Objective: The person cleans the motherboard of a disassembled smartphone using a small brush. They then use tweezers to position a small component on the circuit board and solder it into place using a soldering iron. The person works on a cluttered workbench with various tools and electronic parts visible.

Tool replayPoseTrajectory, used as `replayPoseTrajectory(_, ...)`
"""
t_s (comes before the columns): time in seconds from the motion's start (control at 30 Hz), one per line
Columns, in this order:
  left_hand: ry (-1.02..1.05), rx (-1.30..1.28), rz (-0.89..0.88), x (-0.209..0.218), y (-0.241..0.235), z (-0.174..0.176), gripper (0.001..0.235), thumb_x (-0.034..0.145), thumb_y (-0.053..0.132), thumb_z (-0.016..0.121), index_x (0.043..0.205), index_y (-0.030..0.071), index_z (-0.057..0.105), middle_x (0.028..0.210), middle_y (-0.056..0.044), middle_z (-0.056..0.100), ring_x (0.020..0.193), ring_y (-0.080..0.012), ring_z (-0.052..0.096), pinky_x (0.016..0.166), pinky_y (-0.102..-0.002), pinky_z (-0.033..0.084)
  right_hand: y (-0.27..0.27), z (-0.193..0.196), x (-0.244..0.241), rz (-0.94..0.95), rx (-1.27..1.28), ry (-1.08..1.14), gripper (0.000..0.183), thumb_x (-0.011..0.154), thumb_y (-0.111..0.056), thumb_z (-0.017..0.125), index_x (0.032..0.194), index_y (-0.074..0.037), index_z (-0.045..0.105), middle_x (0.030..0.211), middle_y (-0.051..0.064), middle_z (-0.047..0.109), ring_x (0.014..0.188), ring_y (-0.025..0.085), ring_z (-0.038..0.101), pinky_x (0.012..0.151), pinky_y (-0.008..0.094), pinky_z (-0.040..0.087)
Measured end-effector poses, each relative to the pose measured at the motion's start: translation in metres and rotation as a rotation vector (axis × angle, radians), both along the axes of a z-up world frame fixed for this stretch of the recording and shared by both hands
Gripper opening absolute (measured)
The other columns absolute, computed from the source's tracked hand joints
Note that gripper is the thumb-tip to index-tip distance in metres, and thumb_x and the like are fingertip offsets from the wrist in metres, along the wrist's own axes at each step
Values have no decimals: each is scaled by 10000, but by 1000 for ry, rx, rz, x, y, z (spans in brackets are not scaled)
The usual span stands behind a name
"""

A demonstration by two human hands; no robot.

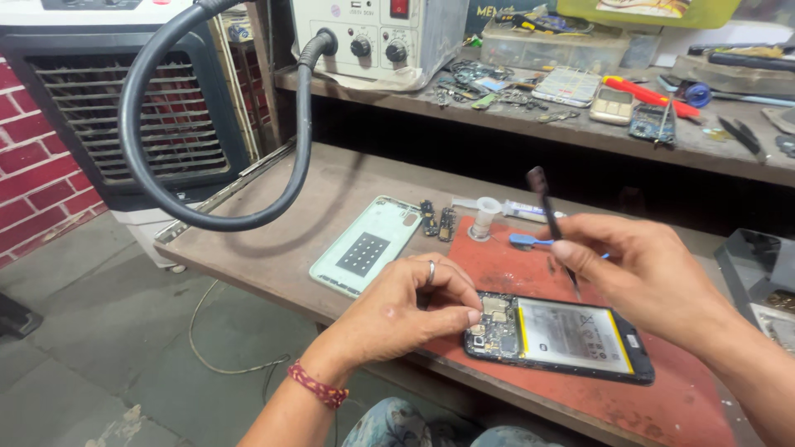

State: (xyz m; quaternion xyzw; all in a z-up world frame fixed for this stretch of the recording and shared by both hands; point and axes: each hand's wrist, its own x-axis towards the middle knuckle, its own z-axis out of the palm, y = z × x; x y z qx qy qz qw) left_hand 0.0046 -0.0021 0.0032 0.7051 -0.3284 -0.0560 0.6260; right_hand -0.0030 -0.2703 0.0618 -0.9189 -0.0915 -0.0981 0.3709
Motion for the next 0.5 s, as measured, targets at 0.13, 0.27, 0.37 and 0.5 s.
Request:
replayPoseTrajectory(0.13,-13,33,37,-2,-4,5,123,845,151,775,893,39,761,961,-14,681,854,-93,677,798,-249,568,4,17,-3,-82,-483,-42,316,853,-351,760,1142,-226,781,987,-3,784,889,201,701,776,353,576)
replayPoseTrajectory(0.27,-83,78,90,-5,-6,11,126,842,171,777,892,56,772,959,-13,679,848,-97,674,784,-251,564,7,18,1,-53,-817,-55,307,823,-405,713,1087,-268,790,1072,-41,751,1031,241,693,865,400,556)
replayPoseTrajectory(0.37,-108,100,131,-5,-8,17,138,826,197,779,885,72,773,964,-8,684,853,-106,679,779,-272,569,13,17,2,-77,-899,53,309,835,-428,687,1091,-284,783,1096,-55,737,1063,235,686,892,401,556)
replayPoseTrajectory(0.5,-184,172,177,-5,-9,25,175,816,248,782,886,87,780,964,-30,721,890,-156,683,823,-318,537,20,18,-1,-118,-874,116,319,845,-417,717,1138,-305,772,1114,-63,729,1073,235,679,890,413,554)
